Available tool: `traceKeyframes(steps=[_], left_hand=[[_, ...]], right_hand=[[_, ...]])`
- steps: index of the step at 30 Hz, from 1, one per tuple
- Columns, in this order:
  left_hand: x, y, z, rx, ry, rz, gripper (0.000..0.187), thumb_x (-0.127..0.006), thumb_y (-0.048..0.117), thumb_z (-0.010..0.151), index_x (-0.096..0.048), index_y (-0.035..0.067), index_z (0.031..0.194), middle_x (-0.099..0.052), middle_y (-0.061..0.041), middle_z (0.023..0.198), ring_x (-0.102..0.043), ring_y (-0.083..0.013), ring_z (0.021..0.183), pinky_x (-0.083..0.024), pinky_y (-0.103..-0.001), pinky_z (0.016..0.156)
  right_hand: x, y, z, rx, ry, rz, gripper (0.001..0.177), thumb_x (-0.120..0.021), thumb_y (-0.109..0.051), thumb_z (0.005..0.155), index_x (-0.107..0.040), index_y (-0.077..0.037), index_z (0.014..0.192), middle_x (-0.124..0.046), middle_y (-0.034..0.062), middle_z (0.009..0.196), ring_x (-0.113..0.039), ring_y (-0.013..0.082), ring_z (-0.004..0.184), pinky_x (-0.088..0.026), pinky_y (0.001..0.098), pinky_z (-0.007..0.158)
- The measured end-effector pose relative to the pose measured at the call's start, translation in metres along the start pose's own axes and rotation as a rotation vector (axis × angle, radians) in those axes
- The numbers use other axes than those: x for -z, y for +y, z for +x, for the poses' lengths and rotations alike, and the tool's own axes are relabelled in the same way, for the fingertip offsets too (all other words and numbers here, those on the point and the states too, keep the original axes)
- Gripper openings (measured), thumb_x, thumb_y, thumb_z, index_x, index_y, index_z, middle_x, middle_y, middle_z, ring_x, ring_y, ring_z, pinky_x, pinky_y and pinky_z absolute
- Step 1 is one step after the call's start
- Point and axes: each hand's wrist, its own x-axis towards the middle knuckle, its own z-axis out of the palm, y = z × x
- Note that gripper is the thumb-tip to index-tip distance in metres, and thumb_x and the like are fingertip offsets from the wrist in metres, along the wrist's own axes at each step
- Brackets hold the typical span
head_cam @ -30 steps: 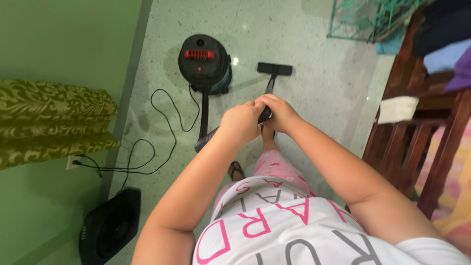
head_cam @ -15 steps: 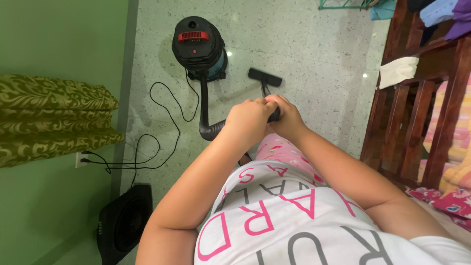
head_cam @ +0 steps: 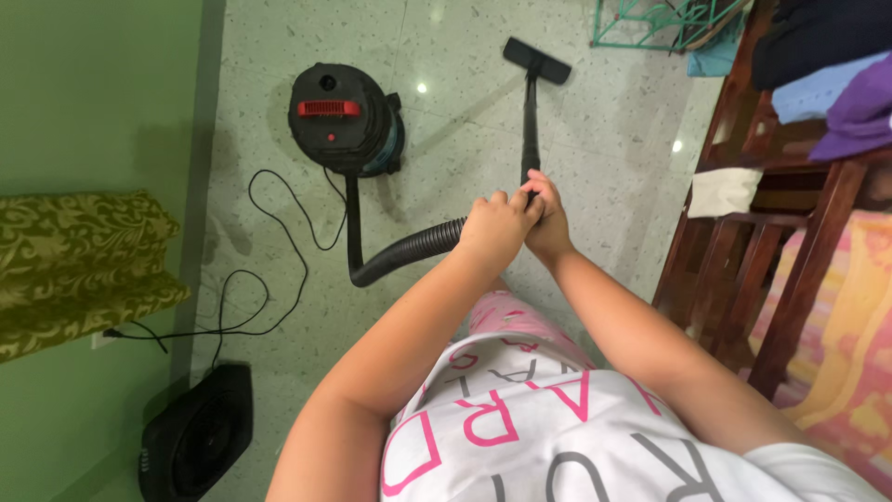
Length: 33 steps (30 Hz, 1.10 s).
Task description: The person vacuums a tiled floor by hand using a vacuum cleaner hose and head attachment.
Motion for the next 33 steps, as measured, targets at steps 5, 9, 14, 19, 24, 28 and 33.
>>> traceKeyframes(steps=[5,9,14,19,24,28,33], left_hand=[[-0.02,-0.012,0.036,0.028,0.127,0.091,0.078,-0.071,0.019,0.081,-0.04,0.025,0.151,-0.055,-0.007,0.139,-0.065,-0.0249,0.096,-0.055,-0.041,0.074],[-0.027,-0.019,0.038,0.082,0.091,0.093,0.086,-0.071,0.02,0.079,-0.033,0.026,0.156,-0.051,-0.008,0.144,-0.064,-0.0245,0.097,-0.054,-0.04,0.076],[-0.016,-0.018,0.016,0.102,-0.017,0.031,0.091,-0.073,0.019,0.078,-0.031,0.025,0.159,-0.052,-0.007,0.14,-0.064,-0.0251,0.099,-0.054,-0.04,0.077],[-0.007,-0.011,-0.025,0.049,0.041,0.033,0.089,-0.077,0.023,0.072,-0.038,0.019,0.152,-0.057,-0.004,0.13,-0.066,-0.0254,0.099,-0.055,-0.041,0.077],[0.009,-0.01,-0.086,-0.074,0.142,0.036,0.072,-0.076,0.025,0.074,-0.049,0.014,0.139,-0.063,-0.005,0.125,-0.069,-0.026,0.093,-0.056,-0.042,0.072],[0.046,-0.015,-0.148,-0.181,0.107,0.0,0.061,-0.075,0.024,0.078,-0.056,0.016,0.134,-0.066,-0.003,0.118,-0.068,-0.0264,0.096,-0.057,-0.041,0.072],[0.095,-0.028,-0.195,-0.328,0.174,-0.013,0.057,-0.077,0.023,0.073,-0.061,0.016,0.128,-0.067,-0.003,0.117,-0.068,-0.0274,0.097,-0.057,-0.04,0.07]], right_hand=[[0.02,0.035,0.055,-0.072,0.022,-0.204,0.035,-0.08,-0.016,0.09,-0.06,-0.016,0.118,-0.056,0.0245,0.148,-0.052,0.0406,0.142,-0.049,0.0413,0.109],[0.031,0.036,0.081,-0.118,-0.026,-0.254,0.039,-0.087,-0.019,0.085,-0.06,-0.017,0.113,-0.057,0.0255,0.144,-0.053,0.0411,0.14,-0.049,0.0398,0.106],[0.028,0.007,0.07,-0.171,-0.076,-0.266,0.041,-0.083,-0.013,0.08,-0.06,-0.018,0.115,-0.055,0.0258,0.148,-0.053,0.0406,0.138,-0.049,0.0399,0.103],[0.008,-0.043,0.021,-0.167,0.006,-0.252,0.038,-0.082,-0.013,0.083,-0.061,-0.015,0.115,-0.064,0.0167,0.137,-0.057,0.0378,0.135,-0.05,0.0395,0.104],[-0.016,-0.118,-0.038,-0.284,0.038,-0.156,0.039,-0.083,-0.015,0.082,-0.062,-0.016,0.115,-0.072,0.0075,0.12,-0.069,0.0271,0.118,-0.055,0.0341,0.101],[-0.017,-0.177,-0.075,-0.129,-0.074,-0.197,0.059,-0.089,-0.01,0.066,-0.061,-0.011,0.119,-0.067,0.0105,0.123,-0.065,0.0299,0.116,-0.053,0.036,0.097],[-0.018,-0.228,-0.096,0.072,-0.158,-0.086,0.068,-0.09,-0.011,0.068,-0.057,-0.007,0.127,-0.065,0.011,0.129,-0.063,0.0309,0.117,-0.05,0.0375,0.098]])
